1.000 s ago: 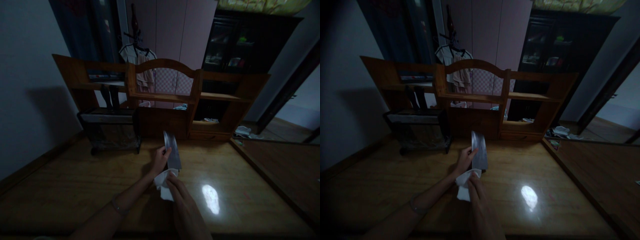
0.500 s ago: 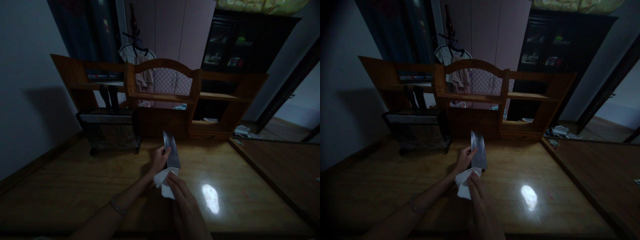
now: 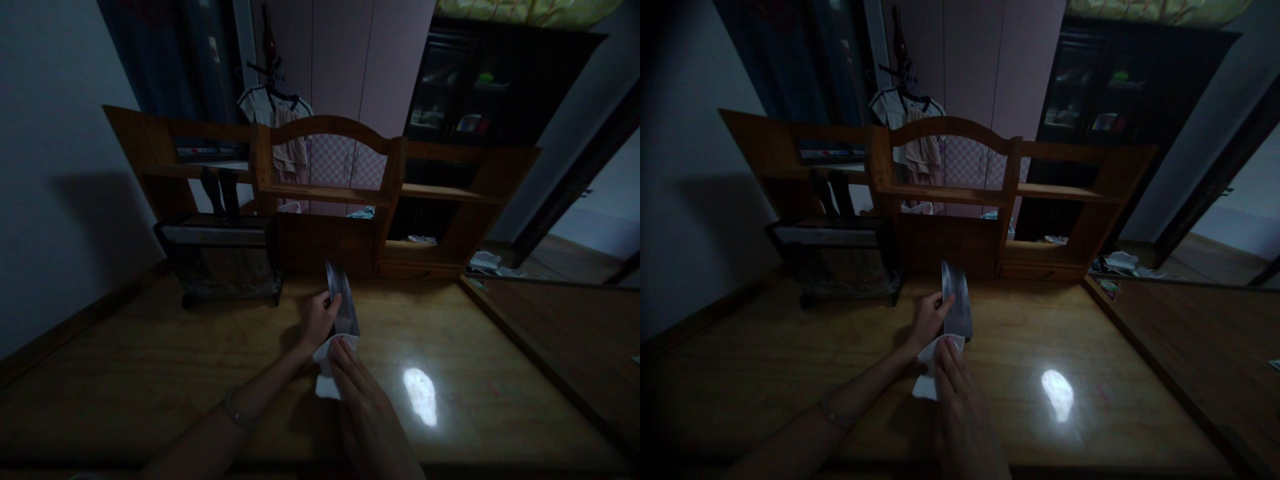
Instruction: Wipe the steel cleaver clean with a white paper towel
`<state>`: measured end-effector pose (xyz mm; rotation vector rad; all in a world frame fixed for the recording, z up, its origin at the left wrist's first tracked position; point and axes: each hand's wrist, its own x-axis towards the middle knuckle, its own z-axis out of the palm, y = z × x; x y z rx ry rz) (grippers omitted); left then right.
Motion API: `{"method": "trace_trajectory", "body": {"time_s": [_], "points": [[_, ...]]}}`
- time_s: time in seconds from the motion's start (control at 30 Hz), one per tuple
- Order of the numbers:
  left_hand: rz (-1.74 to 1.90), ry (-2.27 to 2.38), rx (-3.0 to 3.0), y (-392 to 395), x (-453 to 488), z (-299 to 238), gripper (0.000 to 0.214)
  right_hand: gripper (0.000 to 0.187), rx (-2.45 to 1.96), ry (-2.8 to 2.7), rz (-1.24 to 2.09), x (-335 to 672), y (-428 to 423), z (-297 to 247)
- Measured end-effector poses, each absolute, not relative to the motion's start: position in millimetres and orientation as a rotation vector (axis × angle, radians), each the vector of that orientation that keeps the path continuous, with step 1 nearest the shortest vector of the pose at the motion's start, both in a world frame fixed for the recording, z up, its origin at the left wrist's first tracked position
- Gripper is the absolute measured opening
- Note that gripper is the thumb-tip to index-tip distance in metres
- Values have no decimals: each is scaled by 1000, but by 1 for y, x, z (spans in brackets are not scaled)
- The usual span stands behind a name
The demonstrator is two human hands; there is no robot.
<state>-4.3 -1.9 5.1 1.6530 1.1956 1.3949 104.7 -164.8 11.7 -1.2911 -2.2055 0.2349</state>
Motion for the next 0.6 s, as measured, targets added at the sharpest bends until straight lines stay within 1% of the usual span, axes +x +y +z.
{"method": "trace_trajectory", "body": {"time_s": [0.1,0.27,0.4,0.6], "points": [[1392,1201,1655,-2,-4,5,35,88,-1246,-2264,213,108,-169,10],[1395,1217,1660,-2,-4,3,36,73,-1183,-2382,119,117,-173,6],[1386,1224,1666,-2,-4,2,36,69,-1160,-2416,65,124,-176,4],[1365,1243,1681,-1,-5,1,37,55,-1082,-2429,93,130,-180,9]]}}
